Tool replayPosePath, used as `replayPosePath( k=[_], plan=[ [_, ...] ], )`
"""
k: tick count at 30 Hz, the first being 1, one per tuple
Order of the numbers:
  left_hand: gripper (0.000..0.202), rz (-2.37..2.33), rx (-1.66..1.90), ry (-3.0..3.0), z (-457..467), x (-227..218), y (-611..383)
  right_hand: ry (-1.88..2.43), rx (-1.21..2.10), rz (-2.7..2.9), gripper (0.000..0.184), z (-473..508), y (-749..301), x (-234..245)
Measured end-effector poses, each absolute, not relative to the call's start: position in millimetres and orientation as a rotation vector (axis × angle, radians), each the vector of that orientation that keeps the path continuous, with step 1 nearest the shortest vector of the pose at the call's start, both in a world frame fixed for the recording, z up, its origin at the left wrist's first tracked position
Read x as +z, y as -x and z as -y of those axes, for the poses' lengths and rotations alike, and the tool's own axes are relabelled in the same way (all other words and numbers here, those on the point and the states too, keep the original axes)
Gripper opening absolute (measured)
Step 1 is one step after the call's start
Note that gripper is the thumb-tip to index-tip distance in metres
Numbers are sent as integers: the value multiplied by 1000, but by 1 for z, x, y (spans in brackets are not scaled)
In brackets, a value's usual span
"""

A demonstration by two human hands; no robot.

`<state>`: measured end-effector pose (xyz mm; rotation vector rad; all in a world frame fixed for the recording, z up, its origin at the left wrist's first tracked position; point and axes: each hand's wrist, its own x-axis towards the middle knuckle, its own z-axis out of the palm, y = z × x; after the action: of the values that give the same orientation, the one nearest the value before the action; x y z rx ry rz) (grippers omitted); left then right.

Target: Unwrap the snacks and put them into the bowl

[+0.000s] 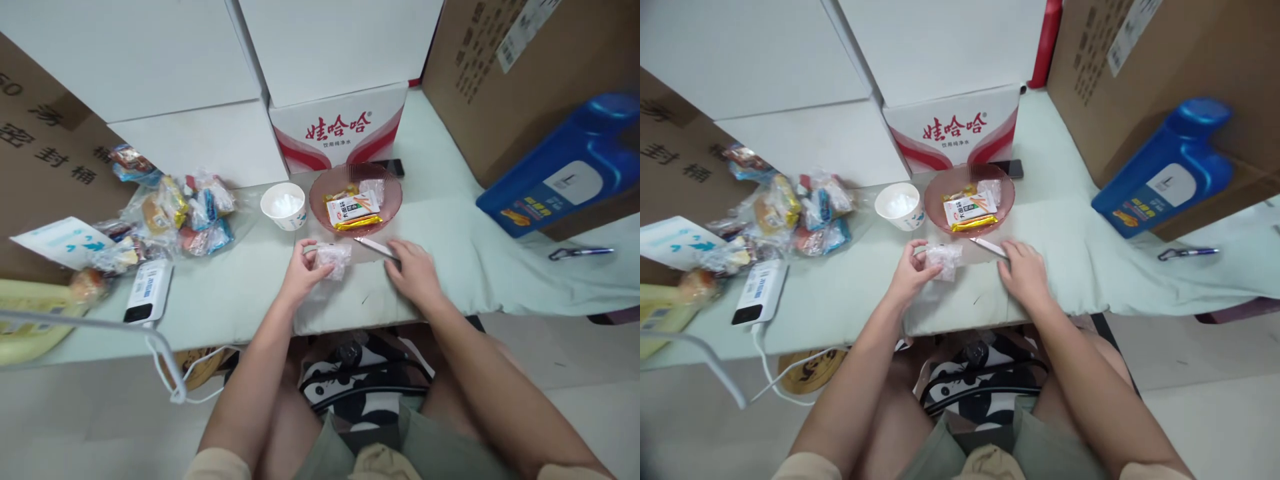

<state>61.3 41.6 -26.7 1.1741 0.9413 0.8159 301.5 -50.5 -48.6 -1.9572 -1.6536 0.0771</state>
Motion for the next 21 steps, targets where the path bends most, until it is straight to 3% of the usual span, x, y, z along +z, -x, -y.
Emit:
replayPosePath(
  k=[6,14,21],
  plan=[
    [53,-1021,926,-1219,-40,-23,-40,1909,159,1722,28,54,-294,-47],
    [87,-1104,840,-1212,-37,-24,-20,1642,439,1576,32,64,-264,-31],
    [89,-1000,780,-1405,-33,-31,-20,1594,486,1656,33,57,-242,-37]
  ],
)
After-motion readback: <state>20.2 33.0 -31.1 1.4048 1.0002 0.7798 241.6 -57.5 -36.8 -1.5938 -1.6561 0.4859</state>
